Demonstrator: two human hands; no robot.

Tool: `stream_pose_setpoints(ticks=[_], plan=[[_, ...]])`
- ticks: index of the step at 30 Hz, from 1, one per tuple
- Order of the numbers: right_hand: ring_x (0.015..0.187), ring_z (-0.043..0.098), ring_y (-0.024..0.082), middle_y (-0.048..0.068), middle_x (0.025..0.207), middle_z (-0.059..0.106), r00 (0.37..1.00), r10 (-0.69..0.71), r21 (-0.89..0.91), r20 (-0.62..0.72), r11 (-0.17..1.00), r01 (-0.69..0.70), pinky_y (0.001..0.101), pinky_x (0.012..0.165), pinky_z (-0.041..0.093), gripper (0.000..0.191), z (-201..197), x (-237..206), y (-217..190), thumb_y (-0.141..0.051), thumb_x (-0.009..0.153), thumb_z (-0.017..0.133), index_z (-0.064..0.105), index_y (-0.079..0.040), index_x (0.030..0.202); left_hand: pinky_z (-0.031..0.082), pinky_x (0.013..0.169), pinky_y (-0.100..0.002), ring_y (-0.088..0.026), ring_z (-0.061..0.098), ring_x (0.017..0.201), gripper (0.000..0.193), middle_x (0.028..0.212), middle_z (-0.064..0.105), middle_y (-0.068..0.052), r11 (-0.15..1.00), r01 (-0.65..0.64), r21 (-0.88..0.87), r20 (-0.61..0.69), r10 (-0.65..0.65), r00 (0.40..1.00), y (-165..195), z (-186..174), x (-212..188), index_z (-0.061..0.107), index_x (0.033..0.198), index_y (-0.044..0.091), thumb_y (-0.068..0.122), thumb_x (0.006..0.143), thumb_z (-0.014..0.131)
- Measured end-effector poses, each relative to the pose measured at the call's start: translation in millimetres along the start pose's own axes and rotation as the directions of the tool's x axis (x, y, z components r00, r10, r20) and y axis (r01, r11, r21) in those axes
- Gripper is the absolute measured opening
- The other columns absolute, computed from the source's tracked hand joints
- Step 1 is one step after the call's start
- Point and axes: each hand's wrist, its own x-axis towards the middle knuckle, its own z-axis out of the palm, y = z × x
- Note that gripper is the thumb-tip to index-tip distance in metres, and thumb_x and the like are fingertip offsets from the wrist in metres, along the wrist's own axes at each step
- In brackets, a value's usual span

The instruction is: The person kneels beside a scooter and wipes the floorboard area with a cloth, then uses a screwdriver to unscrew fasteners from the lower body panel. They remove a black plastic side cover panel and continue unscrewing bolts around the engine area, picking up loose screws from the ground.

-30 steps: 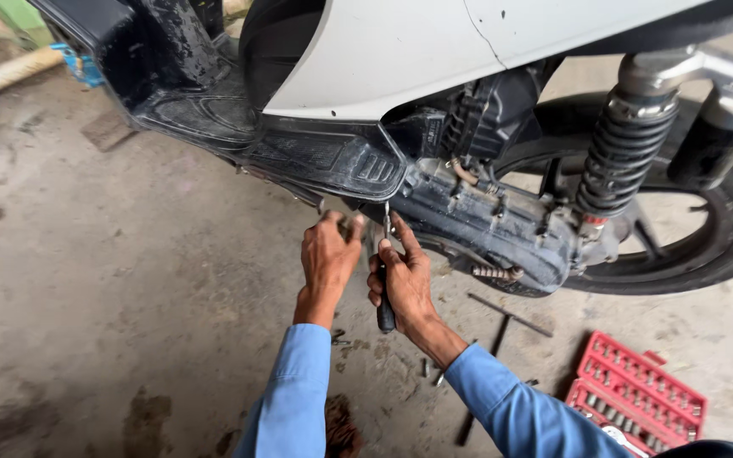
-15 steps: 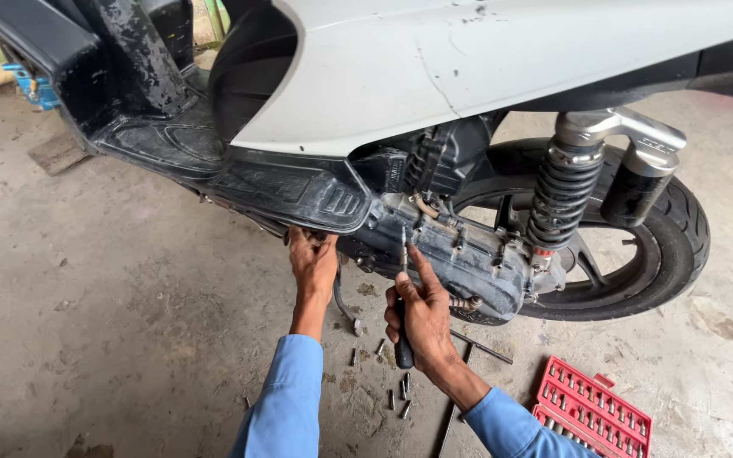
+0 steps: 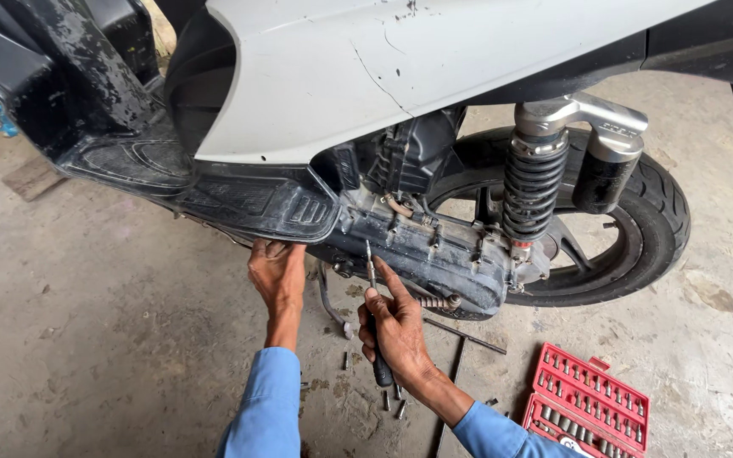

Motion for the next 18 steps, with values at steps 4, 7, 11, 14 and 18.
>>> stream_pose_setpoints(ticks=[4, 7, 11, 14, 18], plan=[[0.045, 0.042, 0.009, 0.003, 0.067, 0.052, 1.000, -0.006, -0.009, 0.006, 1.000, 0.006, 0.0293, 0.036, 0.039, 0.063, 1.7, 1.4, 2.7, -0.023, 0.103, 0.051, 0.030, -0.020, 0.162, 0.053, 0.090, -0.038, -0.020, 0.072, 0.096, 0.038, 0.098, 0.080, -0.010, 0.984, 0.055, 0.169, -0.018, -0.053, 0.998, -2.1, -5.1, 4.7, 0.072, 0.104, -0.001, 0.028, 0.082, 0.082], [0.045, 0.042, 0.009, 0.003, 0.068, 0.052, 1.000, 0.003, -0.005, 0.008, 1.000, -0.003, 0.0289, 0.036, 0.040, 0.063, 3.1, 3.0, 4.6, -0.023, 0.103, 0.050, 0.029, -0.020, 0.162, 0.054, 0.090, -0.041, -0.022, 0.073, 0.095, 0.041, 0.101, 0.078, -0.009, 0.983, 0.054, 0.178, 0.006, -0.056, 0.998, -3.0, -6.4, 5.4, 0.072, 0.109, 0.001, 0.031, 0.083, 0.081], [0.045, 0.043, 0.009, 0.003, 0.069, 0.053, 1.000, 0.006, -0.014, 0.005, 1.000, -0.006, 0.0291, 0.037, 0.040, 0.062, 5.3, 3.7, 5.3, -0.023, 0.103, 0.049, 0.028, -0.021, 0.162, 0.054, 0.095, -0.037, -0.019, 0.076, 0.098, 0.044, 0.101, 0.081, -0.007, 0.995, 0.036, 0.098, 0.034, -0.040, 0.999, -5.7, -4.6, 3.7, 0.069, 0.115, 0.001, 0.026, 0.081, 0.080], [0.045, 0.044, 0.010, 0.003, 0.069, 0.053, 1.000, -0.007, 0.015, 0.002, 1.000, 0.007, 0.0290, 0.036, 0.040, 0.062, 8.8, 6.6, 2.2, -0.020, 0.103, 0.049, 0.030, -0.021, 0.162, 0.057, 0.092, -0.035, -0.020, 0.077, 0.099, 0.042, 0.105, 0.080, -0.008, 1.000, 0.004, 0.014, 0.045, -0.004, 0.999, -8.4, -2.0, 5.1, 0.067, 0.117, 0.000, 0.021, 0.083, 0.079], [0.044, 0.044, 0.010, 0.004, 0.068, 0.053, 0.999, -0.038, 0.028, 0.010, 0.999, 0.038, 0.0290, 0.036, 0.041, 0.061, 20.6, 18.9, -3.7, -0.016, 0.103, 0.047, 0.030, -0.021, 0.162, 0.055, 0.094, -0.032, -0.018, 0.076, 0.099, 0.039, 0.107, 0.079, -0.008, 0.999, -0.023, -0.042, 0.001, 0.023, 1.000, -13.2, 3.3, 4.0, 0.067, 0.120, -0.001, 0.015, 0.086, 0.077]])
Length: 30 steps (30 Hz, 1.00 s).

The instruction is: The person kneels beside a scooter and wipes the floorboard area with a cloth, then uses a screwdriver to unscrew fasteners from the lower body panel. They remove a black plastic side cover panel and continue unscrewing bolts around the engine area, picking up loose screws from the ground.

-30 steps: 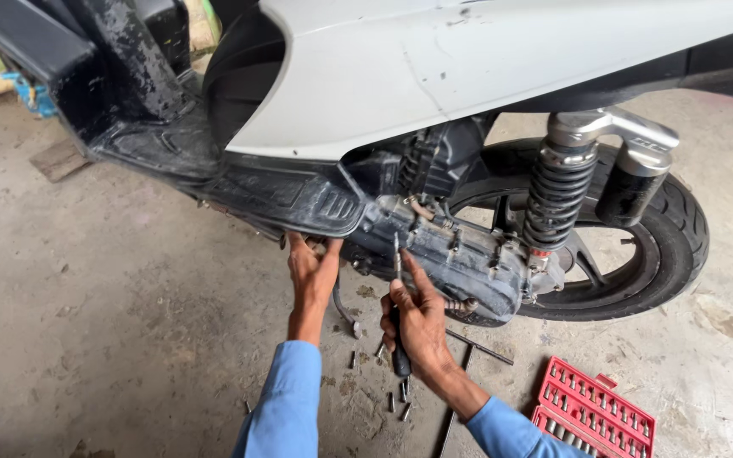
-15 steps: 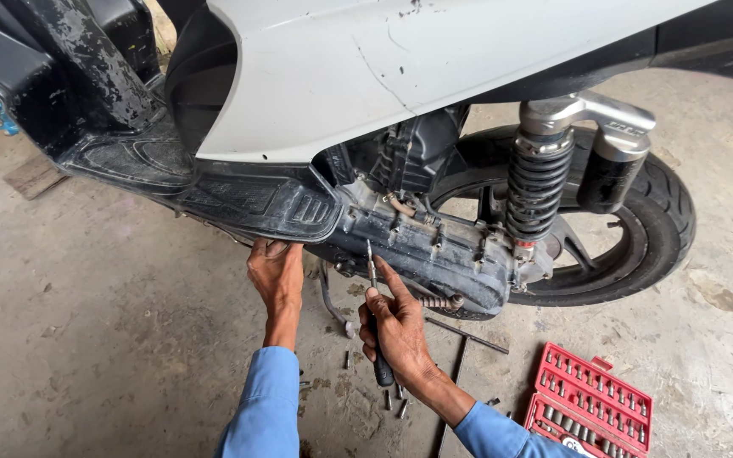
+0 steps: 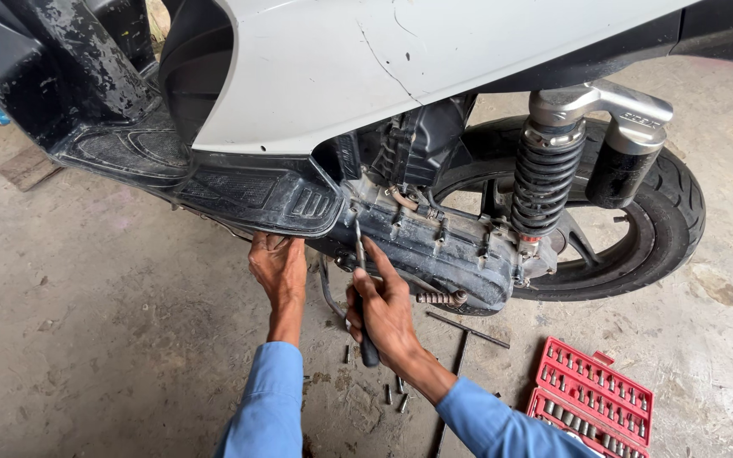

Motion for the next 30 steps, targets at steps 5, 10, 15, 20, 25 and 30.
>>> stream_pose_setpoints(ticks=[5, 10, 15, 20, 25, 30], plan=[[0.043, 0.043, 0.010, 0.005, 0.067, 0.051, 0.997, 0.035, 0.145, -0.062, 0.989, -0.026, 0.0290, 0.035, 0.038, 0.062, 19.0, 18.1, -2.1, -0.013, 0.103, 0.048, 0.030, -0.022, 0.162, 0.055, 0.089, -0.032, -0.019, 0.073, 0.098, 0.039, 0.105, 0.078, -0.010, 0.996, 0.082, -0.032, -0.029, -0.083, 0.996, -1.1, 0.6, 0.1, 0.068, 0.125, 0.000, 0.015, 0.089, 0.075], [0.044, 0.045, 0.011, 0.006, 0.066, 0.052, 0.995, -0.007, 0.116, -0.099, 0.993, 0.019, 0.0297, 0.036, 0.041, 0.062, 26.2, 19.3, -2.2, -0.013, 0.104, 0.046, 0.028, -0.021, 0.162, 0.058, 0.093, -0.034, -0.020, 0.074, 0.104, 0.048, 0.113, 0.075, -0.014, 0.990, 0.106, -0.092, 0.034, -0.103, 0.994, -0.9, -2.6, 1.4, 0.060, 0.132, 0.002, 0.016, 0.088, 0.073], [0.044, 0.045, 0.011, 0.005, 0.067, 0.053, 0.992, 0.014, 0.124, -0.125, 0.992, 0.002, 0.0302, 0.036, 0.042, 0.063, 27.7, 18.3, -4.8, -0.013, 0.102, 0.046, 0.028, -0.021, 0.162, 0.058, 0.099, -0.034, -0.021, 0.073, 0.109, 0.048, 0.118, 0.074, -0.017, 0.992, 0.060, -0.108, 0.055, -0.055, 0.997, -3.1, -4.1, -0.5, 0.058, 0.131, -0.001, 0.015, 0.089, 0.075], [0.045, 0.047, 0.011, 0.006, 0.069, 0.054, 0.992, 0.043, 0.096, -0.120, 0.995, -0.032, 0.0305, 0.037, 0.042, 0.062, 27.0, 18.6, -6.6, -0.012, 0.103, 0.046, 0.028, -0.021, 0.162, 0.057, 0.102, -0.034, -0.021, 0.072, 0.111, 0.050, 0.118, 0.074, -0.017, 0.993, 0.061, -0.104, 0.054, -0.056, 0.997, -1.2, -3.6, -2.9, 0.057, 0.132, -0.001, 0.016, 0.089, 0.077], [0.045, 0.046, 0.011, 0.006, 0.068, 0.053, 0.993, 0.049, 0.112, -0.107, 0.993, -0.036, 0.0298, 0.037, 0.042, 0.062, 27.7, 20.5, -7.6, -0.013, 0.103, 0.046, 0.028, -0.021, 0.162, 0.057, 0.101, -0.034, -0.021, 0.072, 0.112, 0.053, 0.121, 0.073, -0.016, 0.990, 0.088, -0.110, 0.055, -0.083, 0.995, 1.0, -4.4, -3.5, 0.056, 0.135, 0.001, 0.017, 0.088, 0.077], [0.046, 0.048, 0.012, 0.006, 0.070, 0.054, 0.992, 0.045, 0.091, -0.116, 0.995, -0.034, 0.0300, 0.037, 0.043, 0.063, 30.2, 23.9, -8.7, -0.011, 0.103, 0.047, 0.027, -0.020, 0.161, 0.057, 0.102, -0.035, -0.023, 0.071, 0.116, 0.053, 0.125, 0.072, -0.016, 0.984, 0.118, -0.133, 0.068, -0.110, 0.992, 0.7, -5.1, -2.1, 0.057, 0.134, 0.001, 0.015, 0.088, 0.078]])
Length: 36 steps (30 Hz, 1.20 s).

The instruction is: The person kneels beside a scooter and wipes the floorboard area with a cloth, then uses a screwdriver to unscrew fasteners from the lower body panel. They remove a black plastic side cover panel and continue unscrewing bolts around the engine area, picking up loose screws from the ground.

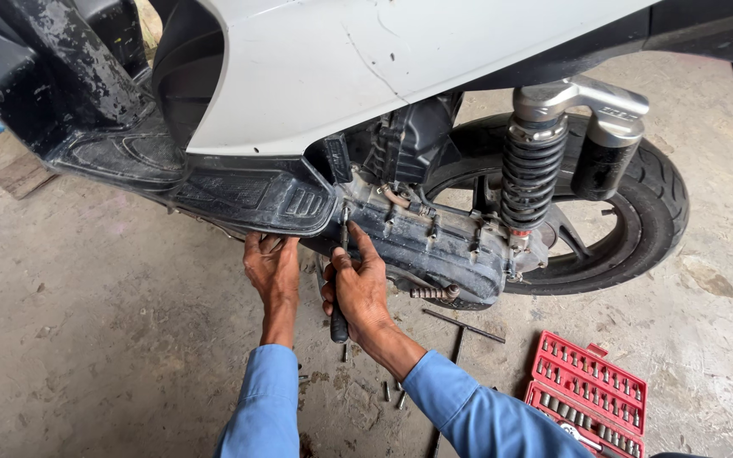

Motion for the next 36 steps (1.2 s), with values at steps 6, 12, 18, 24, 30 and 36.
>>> stream_pose_setpoints(ticks=[6, 12, 18, 24, 30, 36], plan=[[0.045, 0.048, 0.011, 0.005, 0.070, 0.053, 1.000, -0.015, -0.012, -0.004, 1.000, 0.015, 0.0301, 0.036, 0.043, 0.063, -1.9, -0.2, 2.5, -0.012, 0.103, 0.046, 0.028, -0.022, 0.162, 0.054, 0.103, -0.036, -0.023, 0.069, 0.120, 0.056, 0.129, 0.071, -0.014, 0.998, 0.064, -0.024, -0.007, -0.064, 0.998, 3.8, 1.2, 0.8, 0.056, 0.135, 0.003, 0.013, 0.084, 0.079], [0.044, 0.048, 0.012, 0.005, 0.069, 0.054, 1.000, -0.020, -0.039, 0.007, 0.999, 0.020, 0.0301, 0.036, 0.042, 0.063, -6.1, 0.1, 4.8, -0.012, 0.103, 0.047, 0.027, -0.021, 0.162, 0.053, 0.106, -0.034, -0.021, 0.067, 0.122, 0.052, 0.128, 0.071, -0.011, 0.994, 0.047, -0.102, 0.027, -0.044, 0.999, 2.2, 1.6, 0.5, 0.056, 0.131, 0.004, 0.011, 0.086, 0.079], [0.046, 0.049, 0.010, 0.005, 0.070, 0.054, 1.000, -0.010, -0.063, -0.005, 0.998, 0.010, 0.0298, 0.037, 0.045, 0.062, -0.9, 1.8, 3.9, -0.012, 0.103, 0.048, 0.028, -0.020, 0.162, 0.053, 0.105, -0.033, -0.018, 0.067, 0.119, 0.052, 0.125, 0.071, -0.008, 0.995, 0.033, -0.091, 0.054, -0.028, 0.998, -2.2, -0.7, 4.0, 0.056, 0.132, 0.005, 0.011, 0.086, 0.078], [0.046, 0.050, 0.011, 0.005, 0.072, 0.056, 0.998, -0.037, -0.054, -0.052, 0.998, 0.034, 0.0304, 0.036, 0.045, 0.065, 7.7, 5.4, 11.3, -0.013, 0.103, 0.049, 0.024, -0.022, 0.162, 0.055, 0.104, -0.033, -0.017, 0.067, 0.118, 0.054, 0.123, 0.070, -0.007, 0.995, 0.033, -0.091, 0.022, -0.031, 0.999, -6.1, 2.0, 5.7, 0.054, 0.133, 0.004, 0.012, 0.085, 0.078], [0.047, 0.051, 0.011, 0.005, 0.073, 0.057, 0.997, -0.036, 0.032, -0.066, 0.999, 0.038, 0.0301, 0.036, 0.044, 0.065, 13.2, 9.3, 19.2, -0.015, 0.103, 0.049, 0.024, -0.023, 0.162, 0.055, 0.101, -0.034, -0.017, 0.072, 0.110, 0.049, 0.117, 0.075, -0.010, 0.988, 0.064, 0.143, -0.070, -0.055, 0.996, -2.3, 4.2, 5.1, 0.056, 0.130, 0.002, 0.014, 0.088, 0.077], [0.047, 0.051, 0.012, 0.006, 0.072, 0.056, 0.993, -0.028, 0.080, -0.113, 0.996, 0.037, 0.0314, 0.037, 0.045, 0.065, 17.7, 9.0, 20.5, -0.014, 0.103, 0.049, 0.024, -0.021, 0.162, 0.057, 0.094, -0.040, -0.022, 0.072, 0.110, 0.046, 0.117, 0.076, -0.014, 0.987, 0.113, 0.117, -0.072, -0.105, 0.992, 11.1, 4.5, 1.0, 0.057, 0.132, 0.004, 0.015, 0.091, 0.073]])
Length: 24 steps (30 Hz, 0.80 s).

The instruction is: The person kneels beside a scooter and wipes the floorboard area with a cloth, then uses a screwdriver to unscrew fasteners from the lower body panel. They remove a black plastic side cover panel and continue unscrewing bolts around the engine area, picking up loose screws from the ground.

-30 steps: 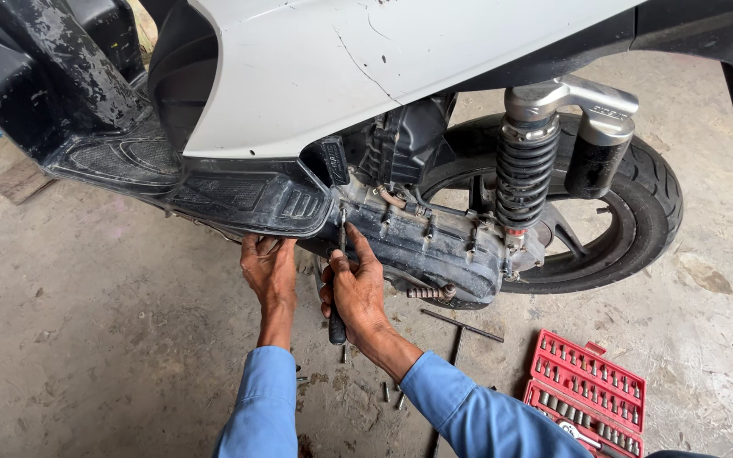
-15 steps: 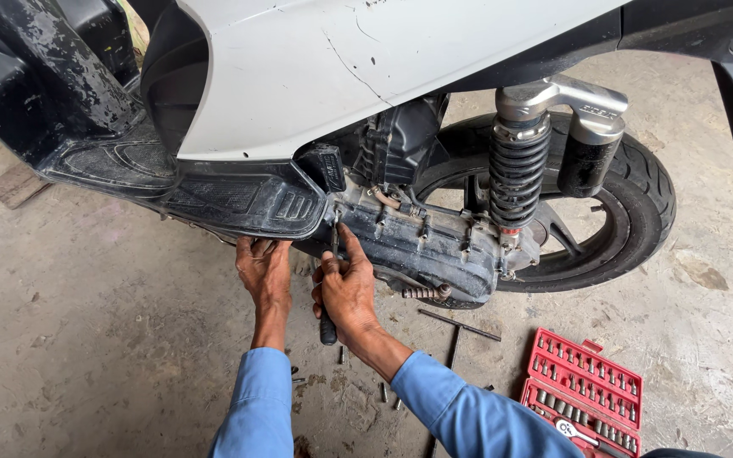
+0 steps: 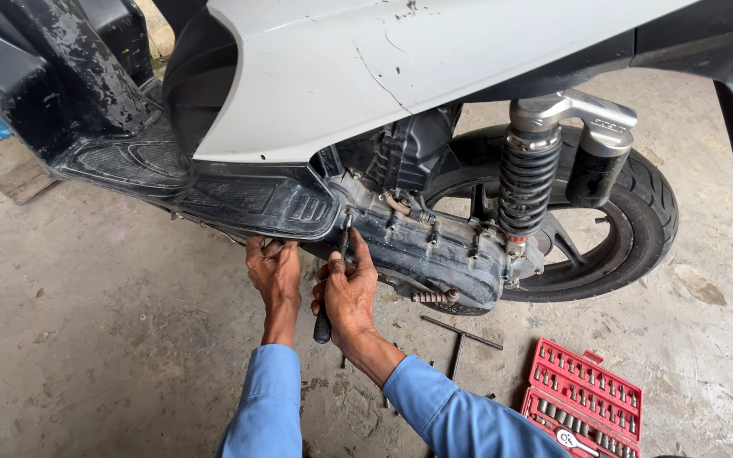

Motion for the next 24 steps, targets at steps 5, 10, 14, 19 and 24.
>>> stream_pose_setpoints(ticks=[5, 10, 14, 19, 24], plan=[[0.047, 0.050, 0.012, 0.006, 0.071, 0.056, 1.000, -0.006, 0.026, 0.009, 1.000, 0.006, 0.0310, 0.037, 0.044, 0.065, 2.3, 4.1, 1.1, -0.013, 0.103, 0.049, 0.024, -0.021, 0.162, 0.056, 0.096, -0.041, -0.026, 0.069, 0.115, 0.051, 0.120, 0.072, -0.014, 0.992, 0.076, 0.106, -0.014, -0.075, 0.997, 8.7, -1.2, 1.2, 0.054, 0.136, 0.009, 0.018, 0.090, 0.074], [0.047, 0.051, 0.014, 0.008, 0.072, 0.057, 0.996, -0.084, -0.022, -0.010, 0.996, 0.083, 0.0318, 0.037, 0.044, 0.061, 4.9, 17.1, 0.9, -0.011, 0.103, 0.049, 0.028, -0.020, 0.159, 0.055, 0.098, -0.041, -0.027, 0.065, 0.123, 0.056, 0.134, 0.066, -0.016, 0.992, -0.081, 0.100, 0.080, 0.074, 0.994, 3.2, -5.9, 5.7, 0.053, 0.141, 0.008, 0.019, 0.089, 0.072], [0.045, 0.051, 0.015, 0.010, 0.075, 0.060, 0.989, -0.149, -0.089, -0.015, 0.985, 0.147, 0.0335, 0.036, 0.044, 0.058, 7.5, 25.7, -1.2, -0.010, 0.103, 0.049, 0.025, -0.017, 0.155, 0.053, 0.099, -0.045, -0.032, 0.065, 0.124, 0.059, 0.137, 0.065, -0.018, 0.968, -0.026, 0.250, 0.113, -0.002, 0.994, 4.0, -10.1, 13.1, 0.052, 0.142, 0.007, 0.027, 0.091, 0.072], [0.046, 0.053, 0.016, 0.011, 0.083, 0.066, 0.988, -0.156, -0.076, 0.001, 0.985, 0.155, 0.0343, 0.037, 0.045, 0.050, 5.3, 25.1, 0.4, -0.014, 0.102, 0.051, 0.021, -0.014, 0.142, 0.052, 0.102, -0.047, -0.035, 0.060, 0.127, 0.066, 0.139, 0.061, -0.019, 0.877, -0.021, 0.480, 0.224, -0.099, 0.970, 21.3, -27.3, 13.2, 0.047, 0.145, 0.010, 0.040, 0.091, 0.070], [0.050, 0.059, 0.019, 0.016, 0.087, 0.072, 0.987, -0.145, -0.038, -0.073, 0.989, 0.142, 0.0346, 0.041, 0.048, 0.032, 7.3, 33.6, 12.5, -0.019, 0.103, 0.056, 0.032, -0.005, 0.120, 0.065, 0.079, -0.049, -0.036, 0.074, 0.099, 0.065, 0.124, 0.068, -0.020, 0.802, -0.163, 0.574, 0.368, -0.075, 0.927, 51.2, -58.7, 1.4, 0.059, 0.136, 0.003, 0.052, 0.093, 0.062]])
